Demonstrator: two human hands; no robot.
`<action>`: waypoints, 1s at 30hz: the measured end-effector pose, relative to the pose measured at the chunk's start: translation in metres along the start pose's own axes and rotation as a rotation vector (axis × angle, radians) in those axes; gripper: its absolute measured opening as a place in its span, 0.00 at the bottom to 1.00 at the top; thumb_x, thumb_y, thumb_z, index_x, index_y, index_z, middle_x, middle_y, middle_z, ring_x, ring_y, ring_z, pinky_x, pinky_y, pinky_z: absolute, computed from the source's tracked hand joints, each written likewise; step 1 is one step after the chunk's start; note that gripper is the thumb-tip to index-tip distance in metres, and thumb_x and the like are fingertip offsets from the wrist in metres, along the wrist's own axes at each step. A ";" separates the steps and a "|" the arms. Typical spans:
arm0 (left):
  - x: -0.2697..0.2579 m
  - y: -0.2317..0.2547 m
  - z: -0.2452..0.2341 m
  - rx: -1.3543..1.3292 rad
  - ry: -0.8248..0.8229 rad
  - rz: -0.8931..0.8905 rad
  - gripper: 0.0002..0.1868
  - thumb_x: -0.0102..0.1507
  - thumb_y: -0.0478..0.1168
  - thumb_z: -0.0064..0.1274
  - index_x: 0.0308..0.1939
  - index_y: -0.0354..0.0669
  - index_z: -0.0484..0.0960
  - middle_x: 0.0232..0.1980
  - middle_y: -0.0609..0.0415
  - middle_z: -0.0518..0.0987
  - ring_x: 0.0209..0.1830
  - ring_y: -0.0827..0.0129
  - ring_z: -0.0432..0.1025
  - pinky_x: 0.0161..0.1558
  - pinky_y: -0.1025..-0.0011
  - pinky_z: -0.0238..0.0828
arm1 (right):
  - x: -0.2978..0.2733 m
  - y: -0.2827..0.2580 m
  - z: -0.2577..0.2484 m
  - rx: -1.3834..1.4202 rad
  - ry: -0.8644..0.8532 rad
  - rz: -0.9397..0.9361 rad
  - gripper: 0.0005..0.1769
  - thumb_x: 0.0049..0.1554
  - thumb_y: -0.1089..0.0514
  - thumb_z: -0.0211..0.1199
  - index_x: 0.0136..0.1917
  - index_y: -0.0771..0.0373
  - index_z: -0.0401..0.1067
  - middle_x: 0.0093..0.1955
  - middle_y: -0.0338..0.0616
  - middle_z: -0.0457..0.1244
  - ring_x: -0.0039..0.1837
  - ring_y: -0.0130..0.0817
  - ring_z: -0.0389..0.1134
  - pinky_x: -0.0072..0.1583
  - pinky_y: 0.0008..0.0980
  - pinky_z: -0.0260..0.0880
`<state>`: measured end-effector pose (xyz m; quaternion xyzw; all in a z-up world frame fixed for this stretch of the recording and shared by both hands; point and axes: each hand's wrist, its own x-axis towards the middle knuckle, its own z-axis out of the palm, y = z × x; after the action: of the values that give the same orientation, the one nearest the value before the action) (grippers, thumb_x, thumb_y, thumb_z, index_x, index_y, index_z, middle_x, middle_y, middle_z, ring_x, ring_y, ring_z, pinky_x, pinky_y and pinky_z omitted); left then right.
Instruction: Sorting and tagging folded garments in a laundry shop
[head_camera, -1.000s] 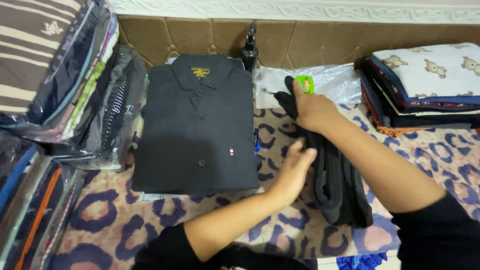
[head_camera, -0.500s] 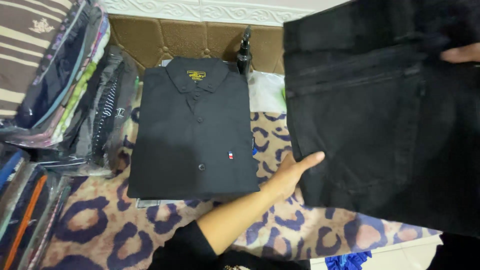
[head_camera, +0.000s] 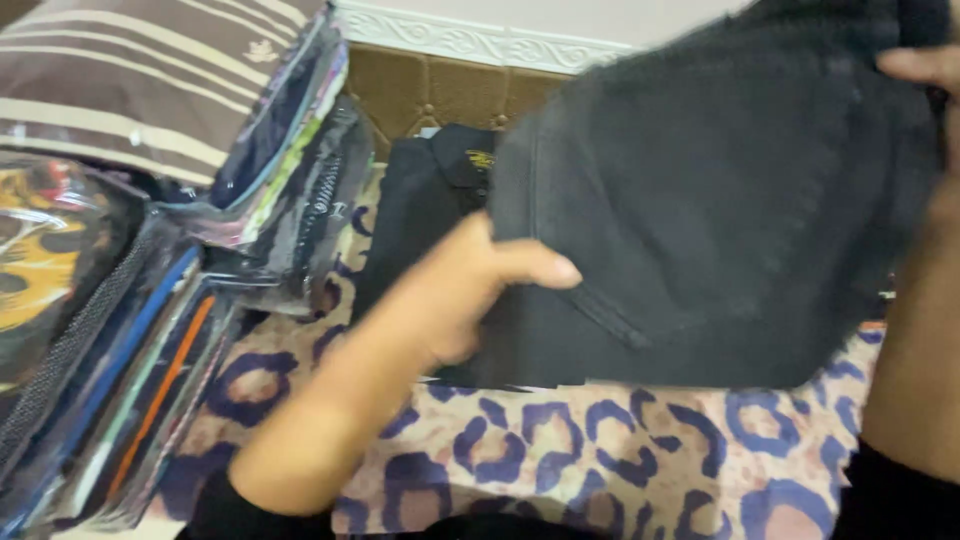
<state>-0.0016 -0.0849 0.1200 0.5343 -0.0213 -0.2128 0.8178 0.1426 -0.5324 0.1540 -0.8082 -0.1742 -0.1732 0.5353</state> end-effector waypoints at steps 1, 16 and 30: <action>0.001 0.018 -0.012 0.027 -0.028 0.084 0.29 0.47 0.32 0.53 0.54 0.23 0.79 0.46 0.37 0.83 0.42 0.53 0.76 0.50 0.61 0.72 | -0.001 -0.032 0.053 0.038 0.008 0.007 0.41 0.63 0.53 0.51 0.89 0.41 0.58 0.76 0.27 0.65 0.66 0.19 0.70 0.71 0.19 0.75; 0.024 -0.068 -0.194 0.081 0.427 0.070 0.55 0.54 0.41 0.69 0.79 0.35 0.54 0.63 0.33 0.74 0.54 0.46 0.76 0.45 0.48 0.79 | 0.003 0.081 0.275 0.323 -0.073 0.621 0.39 0.53 0.50 0.73 0.74 0.61 0.63 0.66 0.59 0.61 0.66 0.54 0.66 0.60 0.57 0.69; 0.038 -0.099 -0.206 -0.054 0.393 0.216 0.45 0.63 0.41 0.58 0.80 0.47 0.52 0.66 0.36 0.73 0.57 0.46 0.76 0.45 0.53 0.81 | 0.009 0.089 0.280 0.404 -0.019 0.506 0.28 0.56 0.54 0.69 0.70 0.46 0.69 0.58 0.41 0.67 0.55 0.36 0.73 0.53 0.36 0.79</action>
<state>0.0546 0.0451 -0.0632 0.5378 0.0872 -0.0161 0.8384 0.2183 -0.3052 -0.0157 -0.7047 -0.0036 0.0111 0.7094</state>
